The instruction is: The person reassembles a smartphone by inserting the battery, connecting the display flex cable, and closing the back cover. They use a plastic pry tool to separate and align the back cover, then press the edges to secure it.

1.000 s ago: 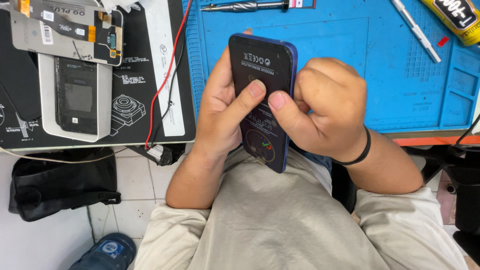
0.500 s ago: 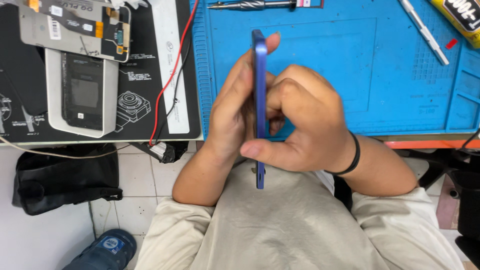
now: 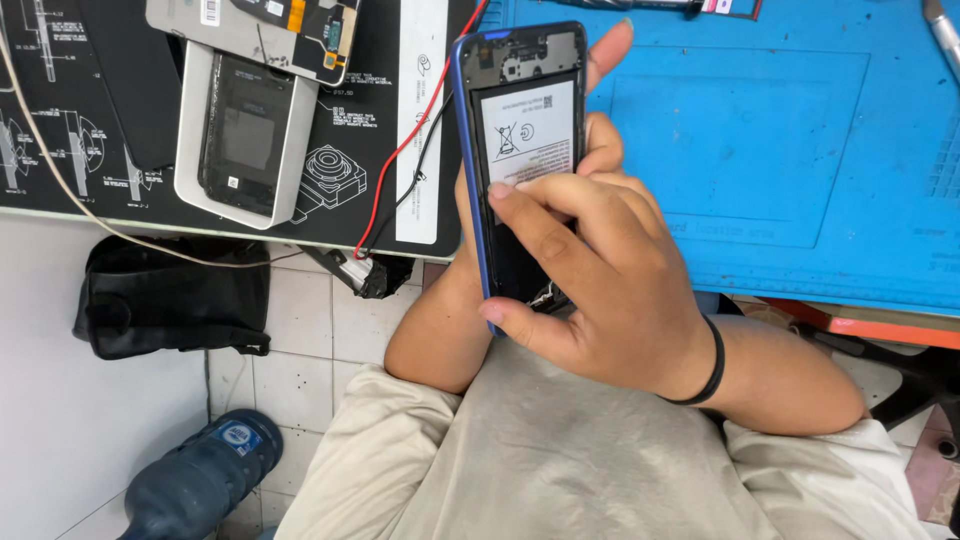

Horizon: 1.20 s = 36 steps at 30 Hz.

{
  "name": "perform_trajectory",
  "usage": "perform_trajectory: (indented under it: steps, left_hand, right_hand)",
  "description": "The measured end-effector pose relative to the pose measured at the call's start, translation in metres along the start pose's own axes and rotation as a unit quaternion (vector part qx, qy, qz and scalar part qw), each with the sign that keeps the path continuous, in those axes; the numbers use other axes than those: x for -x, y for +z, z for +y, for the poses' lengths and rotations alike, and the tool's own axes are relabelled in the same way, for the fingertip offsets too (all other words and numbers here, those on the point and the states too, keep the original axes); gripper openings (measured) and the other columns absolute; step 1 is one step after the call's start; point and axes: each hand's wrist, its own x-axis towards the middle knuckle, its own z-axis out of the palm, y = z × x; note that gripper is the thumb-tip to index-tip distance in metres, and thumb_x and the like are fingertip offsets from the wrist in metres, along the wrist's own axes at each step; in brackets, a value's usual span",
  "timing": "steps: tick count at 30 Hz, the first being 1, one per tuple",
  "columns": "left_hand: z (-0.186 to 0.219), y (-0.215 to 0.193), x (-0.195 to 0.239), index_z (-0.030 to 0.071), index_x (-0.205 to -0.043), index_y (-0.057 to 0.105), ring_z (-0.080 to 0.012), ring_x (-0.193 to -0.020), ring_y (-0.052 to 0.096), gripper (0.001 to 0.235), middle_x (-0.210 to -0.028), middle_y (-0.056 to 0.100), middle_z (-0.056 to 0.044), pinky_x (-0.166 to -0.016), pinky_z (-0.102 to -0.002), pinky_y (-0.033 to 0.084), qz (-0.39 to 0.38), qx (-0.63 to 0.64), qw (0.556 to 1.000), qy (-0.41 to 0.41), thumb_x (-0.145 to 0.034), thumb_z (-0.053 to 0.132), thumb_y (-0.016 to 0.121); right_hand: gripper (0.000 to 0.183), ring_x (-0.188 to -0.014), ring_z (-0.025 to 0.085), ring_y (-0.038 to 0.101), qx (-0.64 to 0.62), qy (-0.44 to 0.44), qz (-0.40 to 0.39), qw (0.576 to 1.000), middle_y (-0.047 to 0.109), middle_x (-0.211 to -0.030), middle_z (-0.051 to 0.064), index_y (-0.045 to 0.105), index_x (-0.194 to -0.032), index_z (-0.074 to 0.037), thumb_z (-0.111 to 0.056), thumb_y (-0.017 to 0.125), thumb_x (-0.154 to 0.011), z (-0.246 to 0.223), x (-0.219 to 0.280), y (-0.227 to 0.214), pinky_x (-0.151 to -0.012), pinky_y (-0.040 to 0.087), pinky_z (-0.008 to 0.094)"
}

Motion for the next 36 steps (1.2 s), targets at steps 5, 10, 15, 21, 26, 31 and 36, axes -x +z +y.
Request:
perform_trajectory:
  steps: [5, 10, 15, 21, 26, 31, 36]
  left_hand:
    - [0.004, 0.009, 0.001, 0.004, -0.152, 0.044, -0.0136, -0.070, 0.050, 0.065, -0.124, 0.041, -0.012, -0.056, -0.025, 0.043, 0.040, -0.019, 0.999, -0.004, -0.111, 0.055, 0.043]
    - [0.011, 0.021, 0.002, 0.002, -0.152, 0.044, -0.0128, -0.067, 0.049, 0.068, -0.103, 0.047, -0.009, -0.056, -0.025, 0.042, 0.098, -0.052, 0.994, -0.011, -0.111, 0.056, 0.040]
    - [0.020, 0.035, 0.003, -0.001, -0.153, 0.043, -0.0119, -0.064, 0.049, 0.072, -0.082, 0.053, -0.005, -0.055, -0.025, 0.041, 0.158, -0.101, 0.982, -0.011, -0.112, 0.058, 0.036]
    - [0.021, 0.031, -0.006, -0.001, -0.127, 0.054, -0.0086, -0.089, 0.057, 0.044, -0.097, 0.061, -0.003, -0.081, -0.025, 0.047, 0.210, -0.192, 0.954, 0.091, -0.113, 0.041, 0.054]
    - [0.018, 0.024, -0.003, 0.002, -0.125, 0.057, -0.0081, -0.102, 0.056, 0.028, -0.113, 0.065, -0.005, -0.096, -0.025, 0.045, 0.165, -0.182, 0.960, 0.133, -0.120, 0.029, 0.062]
    - [0.016, 0.025, 0.001, 0.003, -0.128, 0.056, -0.0091, -0.106, 0.058, 0.026, -0.119, 0.066, -0.006, -0.098, -0.026, 0.045, 0.147, -0.195, 0.961, 0.132, -0.120, 0.027, 0.063]
    - [0.016, 0.027, 0.002, 0.003, -0.131, 0.054, -0.0103, -0.109, 0.059, 0.026, -0.122, 0.067, -0.008, -0.101, -0.026, 0.045, 0.138, -0.200, 0.961, 0.132, -0.121, 0.025, 0.063]
  right_hand:
    - [0.066, -0.108, 0.028, 0.057, 0.012, 0.002, -0.002, 1.000, 0.059, -0.126, 0.011, 0.060, -0.140, -0.003, -0.036, 0.083, -0.088, -0.004, -0.002, 0.000, -0.100, 0.046, 0.045]
    - [0.064, -0.112, 0.029, 0.060, -0.034, 0.029, -0.009, 0.999, 0.059, -0.128, 0.013, 0.058, -0.142, -0.001, -0.027, 0.082, -0.089, 0.001, -0.002, -0.006, -0.100, 0.050, 0.040]
    - [0.062, -0.096, 0.021, 0.068, -0.107, 0.088, -0.052, 0.989, 0.064, -0.114, 0.012, 0.057, -0.145, 0.000, -0.011, 0.077, -0.087, 0.008, 0.001, -0.019, -0.085, 0.057, 0.031]
    - [0.066, -0.087, 0.014, 0.070, -0.148, 0.113, -0.058, 0.981, 0.067, -0.106, 0.009, 0.056, -0.146, -0.001, 0.004, 0.072, -0.082, 0.022, 0.006, -0.041, -0.081, 0.057, 0.026]
    - [0.062, -0.086, 0.013, 0.072, -0.127, 0.113, -0.055, 0.984, 0.069, -0.101, 0.008, 0.060, -0.142, 0.000, 0.008, 0.073, -0.082, 0.031, 0.011, -0.049, -0.075, 0.056, 0.023]
    - [0.054, -0.084, 0.013, 0.074, -0.106, 0.114, -0.043, 0.987, 0.071, -0.096, 0.007, 0.063, -0.135, 0.000, 0.005, 0.077, -0.083, 0.032, 0.015, -0.050, -0.075, 0.057, 0.023]
    - [0.052, -0.085, 0.013, 0.075, -0.105, 0.114, -0.036, 0.987, 0.071, -0.095, 0.007, 0.064, -0.134, 0.000, 0.004, 0.078, -0.084, 0.033, 0.017, -0.050, -0.074, 0.057, 0.023]
